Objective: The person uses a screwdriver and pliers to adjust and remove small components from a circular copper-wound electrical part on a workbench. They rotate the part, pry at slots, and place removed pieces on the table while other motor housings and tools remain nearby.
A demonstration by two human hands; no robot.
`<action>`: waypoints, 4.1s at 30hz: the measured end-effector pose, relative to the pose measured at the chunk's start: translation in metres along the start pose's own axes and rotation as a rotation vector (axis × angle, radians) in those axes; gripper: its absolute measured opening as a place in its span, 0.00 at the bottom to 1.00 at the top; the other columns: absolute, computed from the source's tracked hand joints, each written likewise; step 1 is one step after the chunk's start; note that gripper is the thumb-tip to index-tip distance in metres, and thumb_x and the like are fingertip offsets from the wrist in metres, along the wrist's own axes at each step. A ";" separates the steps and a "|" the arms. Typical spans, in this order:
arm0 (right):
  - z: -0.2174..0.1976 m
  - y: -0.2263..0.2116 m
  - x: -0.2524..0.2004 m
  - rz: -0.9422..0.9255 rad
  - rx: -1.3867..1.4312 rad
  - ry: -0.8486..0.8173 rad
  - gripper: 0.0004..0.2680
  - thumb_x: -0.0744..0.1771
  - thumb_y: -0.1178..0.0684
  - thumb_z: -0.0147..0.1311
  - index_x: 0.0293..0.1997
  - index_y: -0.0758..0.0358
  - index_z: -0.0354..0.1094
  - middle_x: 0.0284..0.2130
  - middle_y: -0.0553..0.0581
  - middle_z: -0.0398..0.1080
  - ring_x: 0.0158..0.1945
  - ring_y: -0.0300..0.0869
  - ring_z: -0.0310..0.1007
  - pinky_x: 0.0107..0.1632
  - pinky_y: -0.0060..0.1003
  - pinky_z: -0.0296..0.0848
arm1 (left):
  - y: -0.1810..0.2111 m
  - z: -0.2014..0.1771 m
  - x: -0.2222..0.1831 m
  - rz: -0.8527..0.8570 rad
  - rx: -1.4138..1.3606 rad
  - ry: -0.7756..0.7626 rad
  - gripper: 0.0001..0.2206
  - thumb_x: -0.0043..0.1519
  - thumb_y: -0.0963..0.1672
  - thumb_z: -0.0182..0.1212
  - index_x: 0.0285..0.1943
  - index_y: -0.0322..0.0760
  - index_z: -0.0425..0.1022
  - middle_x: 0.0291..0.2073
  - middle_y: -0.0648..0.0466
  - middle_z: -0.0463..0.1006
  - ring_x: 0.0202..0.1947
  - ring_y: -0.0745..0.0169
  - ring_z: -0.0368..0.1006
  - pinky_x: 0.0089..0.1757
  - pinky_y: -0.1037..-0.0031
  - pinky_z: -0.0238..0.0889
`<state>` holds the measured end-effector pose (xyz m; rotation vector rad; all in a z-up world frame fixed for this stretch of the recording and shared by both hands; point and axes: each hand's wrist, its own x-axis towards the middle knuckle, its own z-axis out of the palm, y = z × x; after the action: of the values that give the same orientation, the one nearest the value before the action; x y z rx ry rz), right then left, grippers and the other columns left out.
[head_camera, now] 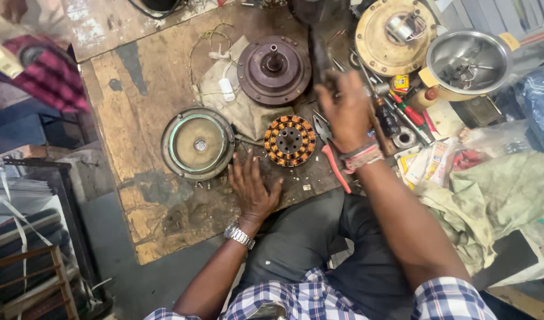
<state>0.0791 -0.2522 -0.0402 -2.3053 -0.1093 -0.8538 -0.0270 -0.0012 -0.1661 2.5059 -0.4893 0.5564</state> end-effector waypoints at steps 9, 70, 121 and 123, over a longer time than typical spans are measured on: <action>0.020 -0.016 0.013 -0.019 0.083 -0.123 0.08 0.67 0.56 0.64 0.49 0.66 0.74 0.37 0.61 0.70 0.38 0.52 0.73 0.43 0.44 0.72 | -0.002 0.000 0.003 0.030 0.032 0.023 0.38 0.64 0.54 0.62 0.77 0.35 0.47 0.77 0.42 0.51 0.78 0.32 0.39 0.70 0.41 0.34; -0.160 0.034 0.000 0.406 0.781 -0.001 0.20 0.69 0.62 0.65 0.69 0.67 0.61 0.45 0.61 0.77 0.46 0.42 0.81 0.50 0.32 0.80 | 0.001 -0.004 0.004 0.034 0.021 -0.033 0.34 0.65 0.51 0.61 0.76 0.32 0.51 0.75 0.41 0.57 0.77 0.31 0.42 0.69 0.40 0.36; -0.155 0.116 -0.045 0.709 -0.411 -0.065 0.21 0.59 0.44 0.71 0.51 0.67 0.72 0.36 0.66 0.77 0.39 0.55 0.79 0.42 0.49 0.74 | 0.000 -0.003 0.009 0.028 0.021 0.018 0.33 0.63 0.51 0.63 0.73 0.31 0.56 0.73 0.42 0.59 0.76 0.30 0.44 0.67 0.39 0.41; -0.151 0.122 -0.070 0.826 -0.399 -0.136 0.24 0.61 0.40 0.70 0.56 0.66 0.70 0.34 0.66 0.78 0.41 0.56 0.79 0.45 0.50 0.73 | 0.000 -0.004 -0.001 0.043 0.027 -0.008 0.33 0.64 0.51 0.63 0.72 0.32 0.55 0.74 0.42 0.58 0.76 0.31 0.44 0.67 0.39 0.41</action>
<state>-0.0230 -0.4301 -0.0661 -2.4213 0.9641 -0.2971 -0.0286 0.0014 -0.1634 2.5291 -0.5434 0.5736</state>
